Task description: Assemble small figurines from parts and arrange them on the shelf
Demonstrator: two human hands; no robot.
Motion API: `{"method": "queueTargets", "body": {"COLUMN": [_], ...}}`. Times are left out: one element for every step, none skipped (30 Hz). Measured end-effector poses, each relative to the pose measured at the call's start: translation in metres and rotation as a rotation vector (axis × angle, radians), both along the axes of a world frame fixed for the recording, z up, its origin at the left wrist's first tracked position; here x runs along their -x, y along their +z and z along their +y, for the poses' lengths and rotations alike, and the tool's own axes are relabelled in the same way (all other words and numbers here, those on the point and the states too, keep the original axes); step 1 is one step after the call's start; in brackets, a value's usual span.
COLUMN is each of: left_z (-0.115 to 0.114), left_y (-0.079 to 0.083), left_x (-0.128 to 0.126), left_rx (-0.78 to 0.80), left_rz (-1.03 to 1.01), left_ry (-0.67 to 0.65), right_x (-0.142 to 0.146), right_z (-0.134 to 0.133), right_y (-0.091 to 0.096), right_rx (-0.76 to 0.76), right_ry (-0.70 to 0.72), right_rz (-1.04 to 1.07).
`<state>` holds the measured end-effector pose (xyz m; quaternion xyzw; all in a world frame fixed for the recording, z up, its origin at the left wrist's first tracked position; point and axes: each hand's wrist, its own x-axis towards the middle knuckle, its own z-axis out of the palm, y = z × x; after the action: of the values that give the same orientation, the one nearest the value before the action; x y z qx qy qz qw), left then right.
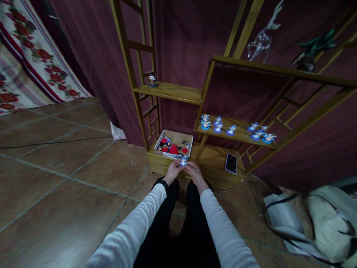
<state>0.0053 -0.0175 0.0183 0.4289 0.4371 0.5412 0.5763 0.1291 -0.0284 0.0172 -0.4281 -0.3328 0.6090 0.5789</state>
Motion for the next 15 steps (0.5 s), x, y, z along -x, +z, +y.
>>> {"method": "queueTargets", "body": {"left_z": [0.0001, 0.0001, 0.0001, 0.0001, -0.0001, -0.0002, -0.0004, -0.0006, -0.0007, -0.0007, -0.0006, -0.0005, -0.0004, -0.0003, -0.0003], "left_y": [0.0003, 0.0007, 0.0010, 0.0012, 0.0015, 0.0017, 0.0018, 0.0019, 0.0020, 0.0022, 0.0023, 0.0027, 0.0032, 0.0039, 0.0048], "left_x": [0.0001, 0.0002, 0.0003, 0.0002, 0.0002, 0.0000, -0.0002, -0.0006, -0.0010, -0.0015, -0.0020, -0.0026, -0.0031, -0.0036, -0.0039], "left_rx": [0.006, 0.010, 0.011, 0.012, 0.012, 0.012, 0.011, 0.009, 0.005, 0.002, 0.000, 0.000, 0.002, 0.007, 0.012], "left_rz": [0.001, 0.004, 0.009, 0.015, 0.020, 0.021, 0.019, 0.016, 0.011, 0.006, 0.000, -0.006, -0.013, -0.020, -0.024], "left_ry": [-0.007, -0.010, -0.008, -0.006, -0.006, -0.007, -0.008, -0.008, -0.007, -0.008, -0.008, -0.005, -0.001, 0.003, 0.004], "right_x": [-0.0008, -0.0016, -0.0022, -0.0028, -0.0032, -0.0036, -0.0038, -0.0039, -0.0040, -0.0041, -0.0041, -0.0042, -0.0042, -0.0043, -0.0044], "right_z": [-0.0007, -0.0014, -0.0021, -0.0029, -0.0035, -0.0040, -0.0043, -0.0044, -0.0044, -0.0043, -0.0041, -0.0039, -0.0038, -0.0039, -0.0040], "right_y": [0.0011, 0.0022, 0.0035, 0.0046, 0.0057, 0.0065, 0.0070, 0.0073, 0.0073, 0.0071, 0.0068, 0.0064, 0.0060, 0.0057, 0.0054], "right_rx": [0.000, -0.001, -0.004, -0.008, -0.013, -0.016, -0.018, -0.016, -0.011, -0.005, 0.001, 0.004, 0.004, 0.002, 0.000], "right_ry": [0.006, 0.011, 0.013, 0.015, 0.015, 0.015, 0.015, 0.015, 0.015, 0.014, 0.011, 0.007, 0.003, -0.001, -0.004], "right_rz": [-0.002, -0.005, -0.009, -0.012, -0.015, -0.017, -0.018, -0.016, -0.012, -0.005, 0.002, 0.009, 0.013, 0.016, 0.019]}}
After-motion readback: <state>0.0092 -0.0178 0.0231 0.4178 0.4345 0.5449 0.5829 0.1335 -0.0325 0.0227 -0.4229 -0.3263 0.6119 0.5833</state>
